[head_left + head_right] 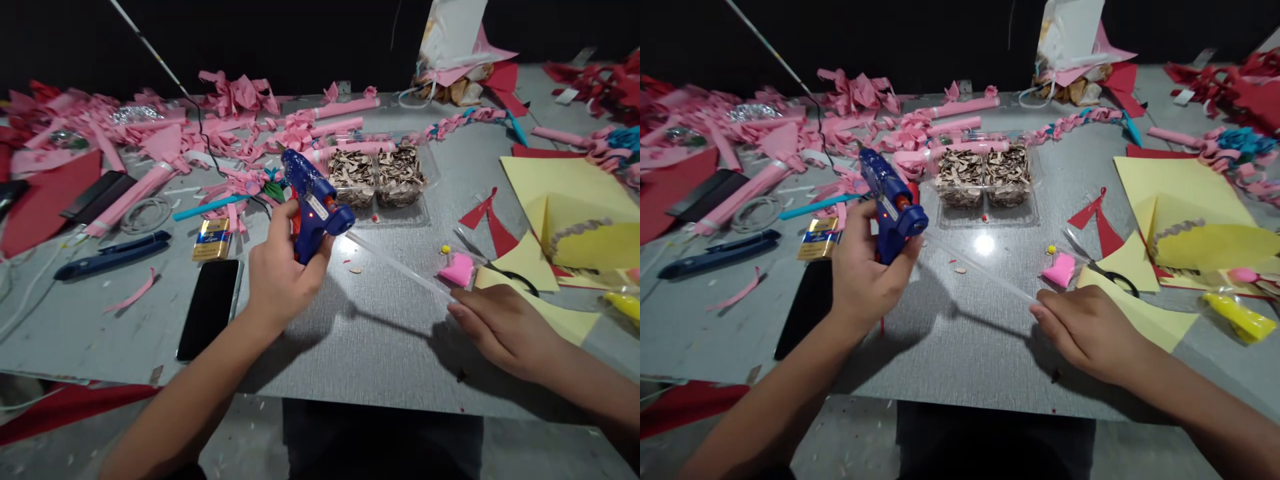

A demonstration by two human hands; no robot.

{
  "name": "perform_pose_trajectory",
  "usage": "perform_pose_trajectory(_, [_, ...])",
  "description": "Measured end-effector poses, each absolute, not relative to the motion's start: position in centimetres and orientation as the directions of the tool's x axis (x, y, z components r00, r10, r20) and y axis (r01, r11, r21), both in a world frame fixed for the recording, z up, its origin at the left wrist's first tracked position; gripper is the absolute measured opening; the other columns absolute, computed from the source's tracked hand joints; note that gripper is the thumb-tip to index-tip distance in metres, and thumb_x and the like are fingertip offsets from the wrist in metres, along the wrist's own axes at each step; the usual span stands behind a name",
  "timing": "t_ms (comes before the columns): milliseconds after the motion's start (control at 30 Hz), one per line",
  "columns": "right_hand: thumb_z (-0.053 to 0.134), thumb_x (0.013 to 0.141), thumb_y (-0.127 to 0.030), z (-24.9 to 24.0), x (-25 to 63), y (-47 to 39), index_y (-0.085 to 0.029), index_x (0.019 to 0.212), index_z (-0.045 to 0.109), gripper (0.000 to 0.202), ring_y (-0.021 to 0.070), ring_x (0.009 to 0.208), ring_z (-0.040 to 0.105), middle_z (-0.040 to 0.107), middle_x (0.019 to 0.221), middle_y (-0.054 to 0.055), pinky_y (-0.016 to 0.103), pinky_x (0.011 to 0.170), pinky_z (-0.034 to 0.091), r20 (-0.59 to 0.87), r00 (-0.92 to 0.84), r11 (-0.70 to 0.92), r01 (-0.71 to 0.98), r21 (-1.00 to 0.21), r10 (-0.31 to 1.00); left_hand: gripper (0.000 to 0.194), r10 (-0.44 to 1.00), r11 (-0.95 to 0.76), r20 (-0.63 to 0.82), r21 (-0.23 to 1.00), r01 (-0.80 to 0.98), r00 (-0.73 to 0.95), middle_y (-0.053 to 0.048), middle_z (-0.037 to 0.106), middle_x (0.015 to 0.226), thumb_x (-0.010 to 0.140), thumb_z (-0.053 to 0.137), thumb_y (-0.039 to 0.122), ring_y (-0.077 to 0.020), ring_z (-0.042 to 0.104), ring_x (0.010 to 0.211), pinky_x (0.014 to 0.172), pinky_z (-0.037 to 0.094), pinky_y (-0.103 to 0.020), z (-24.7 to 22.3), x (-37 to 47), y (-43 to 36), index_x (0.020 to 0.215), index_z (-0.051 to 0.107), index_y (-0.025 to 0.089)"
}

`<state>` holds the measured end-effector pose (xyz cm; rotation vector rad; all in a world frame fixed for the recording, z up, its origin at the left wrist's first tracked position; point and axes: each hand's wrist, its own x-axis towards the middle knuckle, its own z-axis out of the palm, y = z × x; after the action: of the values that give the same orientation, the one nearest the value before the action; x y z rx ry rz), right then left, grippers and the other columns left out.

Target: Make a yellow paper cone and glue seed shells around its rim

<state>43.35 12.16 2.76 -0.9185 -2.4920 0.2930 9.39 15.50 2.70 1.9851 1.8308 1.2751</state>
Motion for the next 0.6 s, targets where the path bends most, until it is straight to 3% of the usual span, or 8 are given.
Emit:
perform_pose_trajectory(300, [0.045, 0.119, -0.028, 3.06, 43.61, 11.99, -0.03, 0.088, 0.044, 0.031, 0.0207, 0.046, 0.052, 0.052, 0.059, -0.003, 0.042, 0.054, 0.032, 0.296, -0.635, 0.691, 0.565, -0.451, 0.713, 0.05, 0.898, -0.191, 0.428, 0.585, 0.788, -0.1, 0.0, 0.075, 0.093, 0.095, 0.076, 0.042, -0.0167, 0.062, 0.065, 0.065, 0.047, -0.031, 3.33, 9.63, 15.31, 0.139, 0.059, 0.027])
perform_pose_trajectory(600, [0.041, 0.122, -0.029, 3.17, 43.88, 12.16, -0.029, 0.085, 0.046, 0.038, 0.0173, 0.045, 0.049, 0.05, 0.058, -0.005, 0.037, 0.054, 0.032, 0.334, -0.653, 0.732, 0.573, -0.369, 0.68, 0.052, 0.886, -0.183, 0.452, 0.548, 0.816, -0.104, -0.003, 0.078, 0.101, 0.097, 0.076, 0.048, -0.0203, 0.066, 0.071, 0.069, 0.048, -0.034, 3.15, 9.67, 15.41, 0.141, 0.058, 0.027])
